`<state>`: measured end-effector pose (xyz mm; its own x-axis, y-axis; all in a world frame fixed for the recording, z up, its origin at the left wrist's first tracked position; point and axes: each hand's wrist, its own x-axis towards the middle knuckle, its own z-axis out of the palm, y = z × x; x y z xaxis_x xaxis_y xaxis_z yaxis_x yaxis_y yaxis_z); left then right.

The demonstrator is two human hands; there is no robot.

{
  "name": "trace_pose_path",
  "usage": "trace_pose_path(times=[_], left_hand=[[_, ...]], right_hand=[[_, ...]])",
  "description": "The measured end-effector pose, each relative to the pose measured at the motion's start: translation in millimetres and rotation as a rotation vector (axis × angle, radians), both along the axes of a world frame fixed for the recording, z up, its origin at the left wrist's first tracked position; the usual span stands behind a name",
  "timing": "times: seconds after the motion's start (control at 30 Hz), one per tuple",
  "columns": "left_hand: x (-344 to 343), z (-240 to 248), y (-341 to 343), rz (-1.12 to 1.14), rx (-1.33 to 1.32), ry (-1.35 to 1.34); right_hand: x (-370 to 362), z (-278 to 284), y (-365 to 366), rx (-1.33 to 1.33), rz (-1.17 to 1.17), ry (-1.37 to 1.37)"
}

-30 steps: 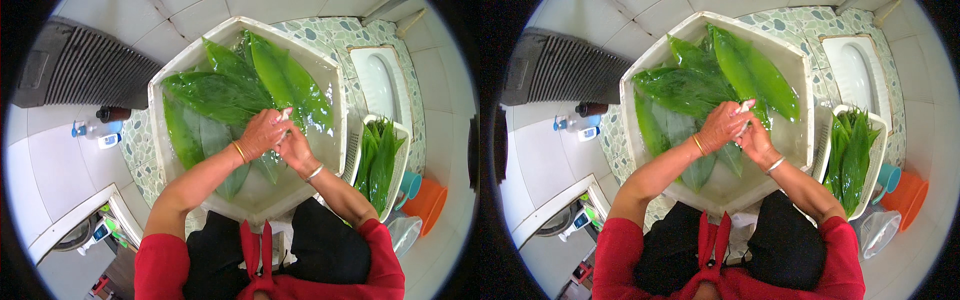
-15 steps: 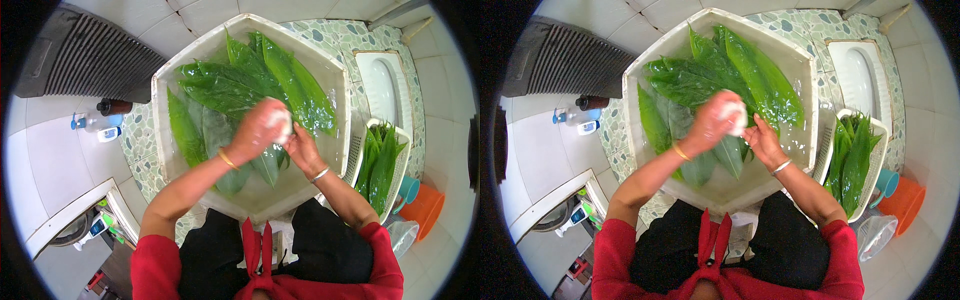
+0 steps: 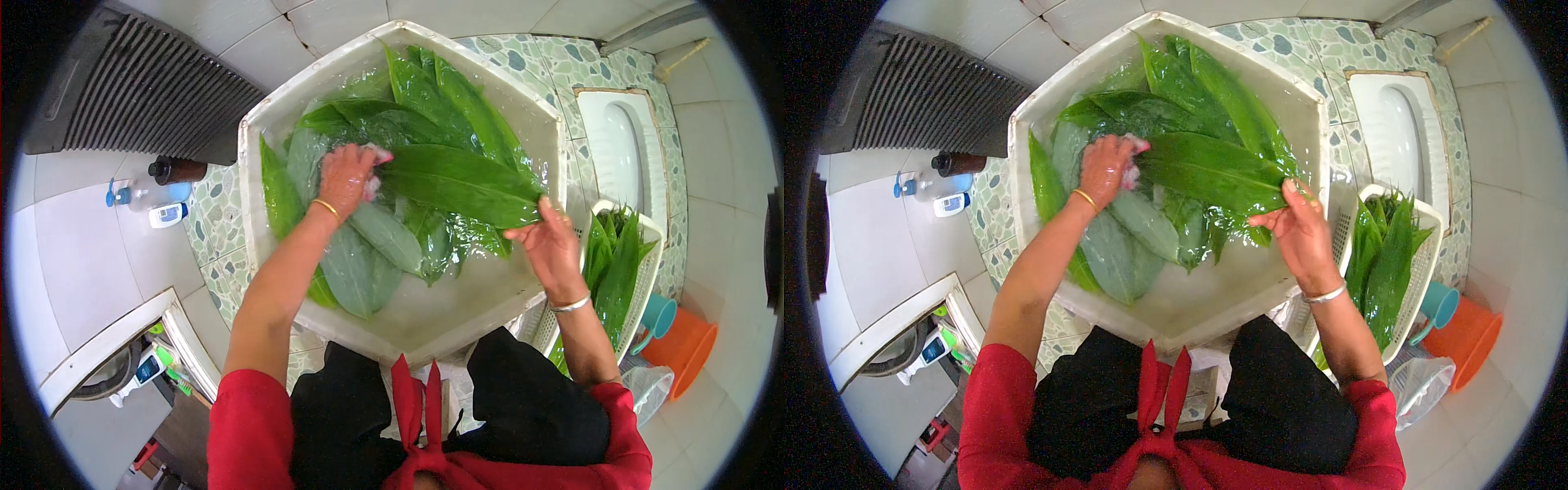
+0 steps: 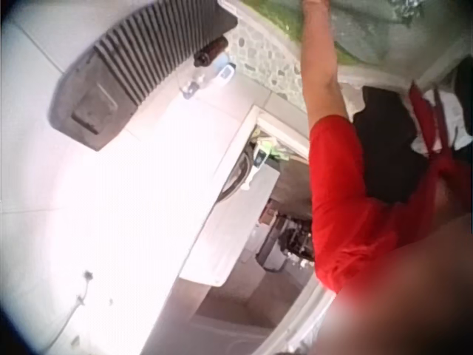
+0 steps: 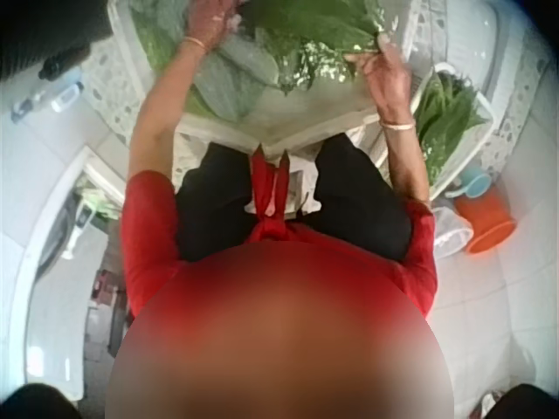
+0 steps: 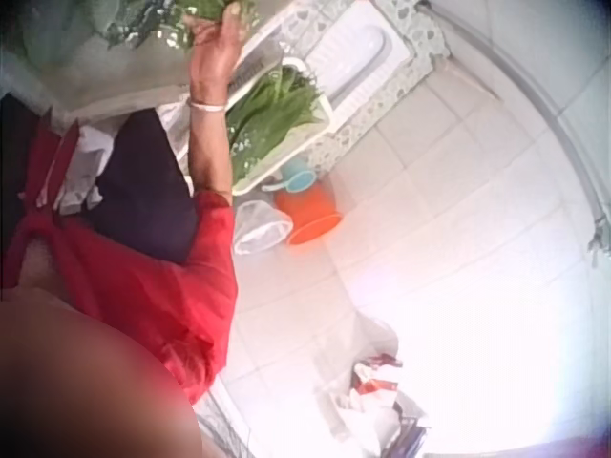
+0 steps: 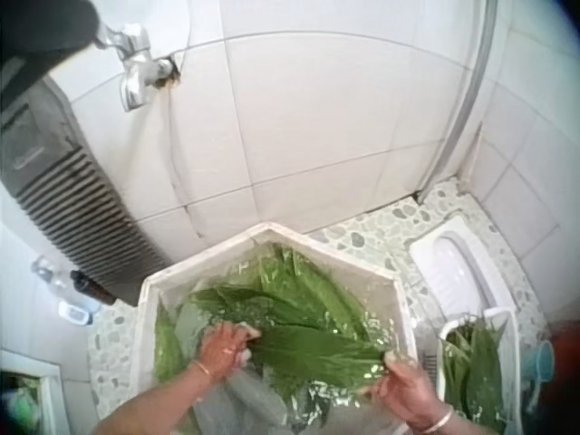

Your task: Washing large green leaves in a tub of water and placing them in a basket.

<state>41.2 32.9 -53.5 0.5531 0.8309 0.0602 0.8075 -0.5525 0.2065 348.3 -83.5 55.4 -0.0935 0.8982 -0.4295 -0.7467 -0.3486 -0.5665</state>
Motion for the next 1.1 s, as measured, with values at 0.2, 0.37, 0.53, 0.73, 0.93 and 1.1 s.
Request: trace_pose_path(times=[0.2, 0.37, 0.53, 0.73, 0.93, 1.1], left_hand=[[-32, -1, -3, 0.164, -0.24, -0.442], [-47, 30, -22, 0.578, -0.946, -1.204], [-70, 56, -35, 0.365, -1.781, -2.013], [32, 110, -67, 0.201, -1.103, -1.217], [59, 35, -62, -0.136, -0.313, -0.457], [38, 3, -36, -0.094, 0.041, -0.02]], right_hand=[[-5, 114, 17, 0.431, -0.14, -0.575], [-27, 105, 27, 0.945, 0.43, -1.265], [-52, -17, 5, 0.799, 0.62, -1.304], [-65, -55, -13, 0.819, 0.712, -1.374], [-57, -55, -31, 0.692, 0.597, -1.23], [-38, -19, -36, 0.692, 0.553, -1.246]])
